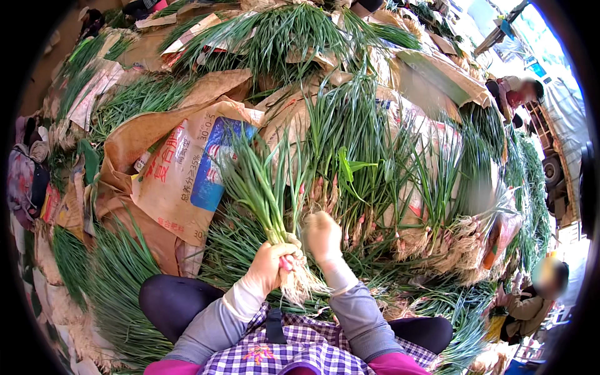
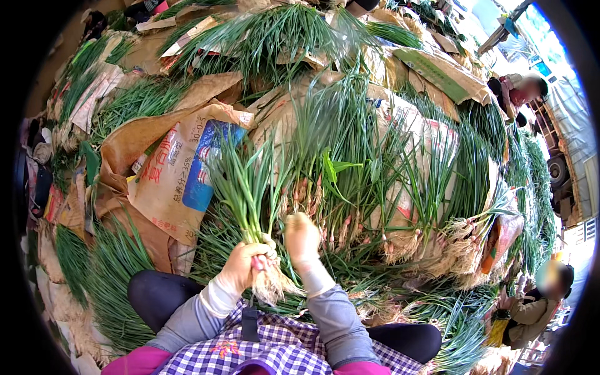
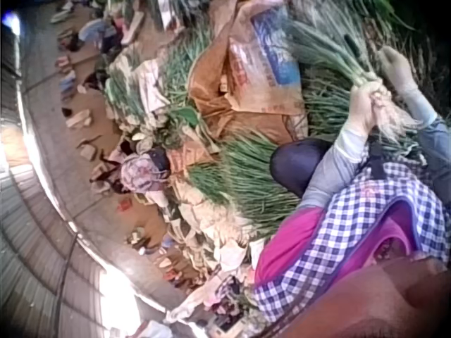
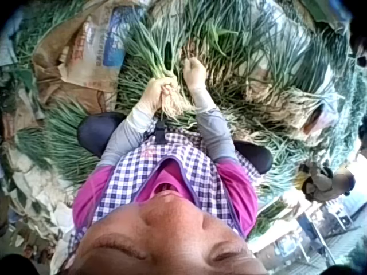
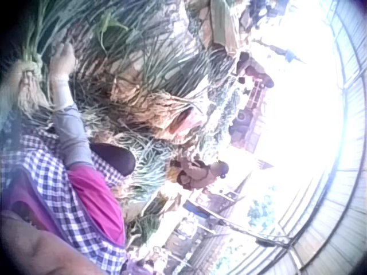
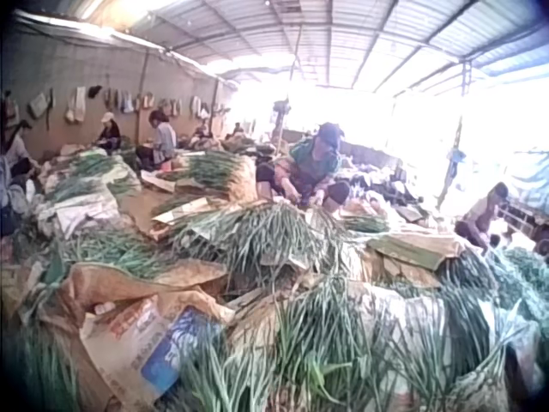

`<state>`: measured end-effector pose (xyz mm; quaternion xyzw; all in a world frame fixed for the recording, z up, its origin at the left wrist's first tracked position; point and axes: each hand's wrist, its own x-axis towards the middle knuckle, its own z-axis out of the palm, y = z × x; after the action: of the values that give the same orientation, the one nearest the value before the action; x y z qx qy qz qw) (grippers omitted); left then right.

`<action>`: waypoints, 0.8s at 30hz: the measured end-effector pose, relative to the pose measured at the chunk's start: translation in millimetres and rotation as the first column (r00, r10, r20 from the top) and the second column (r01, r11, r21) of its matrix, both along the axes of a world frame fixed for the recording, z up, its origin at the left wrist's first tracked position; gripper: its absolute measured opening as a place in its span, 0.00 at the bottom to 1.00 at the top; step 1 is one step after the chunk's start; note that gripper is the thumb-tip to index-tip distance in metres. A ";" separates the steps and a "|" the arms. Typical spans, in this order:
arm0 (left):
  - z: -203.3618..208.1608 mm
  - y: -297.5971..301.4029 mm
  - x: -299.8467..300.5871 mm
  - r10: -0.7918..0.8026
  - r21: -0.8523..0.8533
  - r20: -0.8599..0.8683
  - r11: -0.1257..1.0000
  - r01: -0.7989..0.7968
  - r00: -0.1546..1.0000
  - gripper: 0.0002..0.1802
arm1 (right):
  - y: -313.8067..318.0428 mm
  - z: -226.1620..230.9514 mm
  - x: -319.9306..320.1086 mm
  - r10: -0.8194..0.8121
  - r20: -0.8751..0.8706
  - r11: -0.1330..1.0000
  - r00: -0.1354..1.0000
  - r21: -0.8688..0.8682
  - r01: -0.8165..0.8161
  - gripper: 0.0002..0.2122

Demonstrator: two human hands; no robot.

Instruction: The person gathers a bunch of leeks by hand, peels away damaged outer leaves, and places the cleaned leeks into a large pile.

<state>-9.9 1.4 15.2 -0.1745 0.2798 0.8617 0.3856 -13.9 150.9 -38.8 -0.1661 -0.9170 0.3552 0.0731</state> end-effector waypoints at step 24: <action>-13.9 1.0 -3.5 -0.077 -0.200 -0.021 0.977 0.071 0.997 0.06 | 37.8 51.5 -21.5 0.131 0.347 0.824 0.929 -0.559 0.093 0.10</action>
<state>-13.5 2.4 1.3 -0.1895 0.3763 0.8168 0.3940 -35.4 188.7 12.7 -0.2349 -0.7687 0.5737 -0.1573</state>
